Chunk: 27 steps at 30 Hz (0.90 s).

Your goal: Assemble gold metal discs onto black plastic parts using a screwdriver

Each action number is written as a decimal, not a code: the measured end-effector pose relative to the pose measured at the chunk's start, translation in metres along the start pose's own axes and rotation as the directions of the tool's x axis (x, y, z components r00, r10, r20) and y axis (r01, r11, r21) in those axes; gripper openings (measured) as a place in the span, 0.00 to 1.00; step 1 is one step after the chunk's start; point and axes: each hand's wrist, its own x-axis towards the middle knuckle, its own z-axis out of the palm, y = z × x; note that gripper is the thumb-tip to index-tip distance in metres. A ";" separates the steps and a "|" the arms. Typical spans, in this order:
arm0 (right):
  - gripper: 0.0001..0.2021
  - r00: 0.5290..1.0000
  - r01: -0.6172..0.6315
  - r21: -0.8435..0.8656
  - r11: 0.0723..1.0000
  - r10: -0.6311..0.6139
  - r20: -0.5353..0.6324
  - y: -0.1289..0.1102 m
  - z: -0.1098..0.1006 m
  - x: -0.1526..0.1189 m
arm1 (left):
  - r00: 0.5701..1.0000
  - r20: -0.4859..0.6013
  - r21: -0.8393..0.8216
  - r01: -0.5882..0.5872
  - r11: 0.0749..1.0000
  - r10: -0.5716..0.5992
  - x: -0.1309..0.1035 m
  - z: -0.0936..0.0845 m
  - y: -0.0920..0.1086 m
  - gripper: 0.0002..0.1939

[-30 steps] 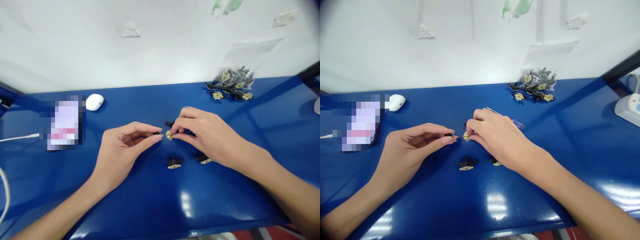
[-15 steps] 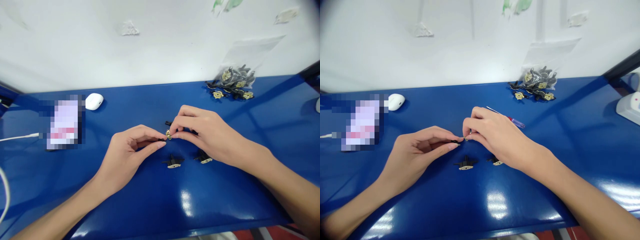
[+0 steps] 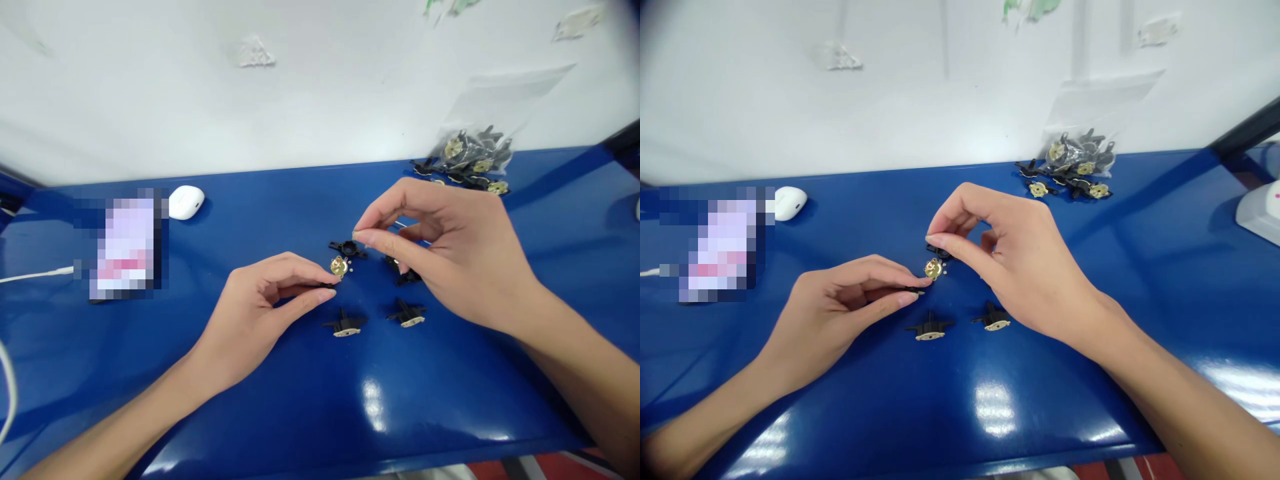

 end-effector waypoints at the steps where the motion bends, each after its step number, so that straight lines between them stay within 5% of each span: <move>1: 0.04 1.000 -0.012 0.006 1.000 0.012 0.001 -0.001 0.000 -0.001 | 1.000 0.003 -0.006 0.002 1.000 -0.002 0.000 0.000 0.000 0.04; 7: 0.04 1.000 -0.016 0.063 0.998 0.016 0.000 -0.003 0.003 -0.002 | 1.000 0.011 -0.011 -0.008 1.000 0.008 0.001 0.000 0.001 0.05; 16: 0.04 0.985 -0.104 0.162 0.981 0.080 0.152 -0.009 0.008 -0.008 | 0.992 -0.106 -0.150 0.051 0.987 -0.067 0.000 -0.002 0.006 0.05; 27: 0.03 0.996 -0.068 0.102 0.993 0.061 0.066 -0.019 0.014 -0.012 | 0.990 -0.112 -0.287 0.054 0.956 -0.089 -0.001 0.000 0.002 0.10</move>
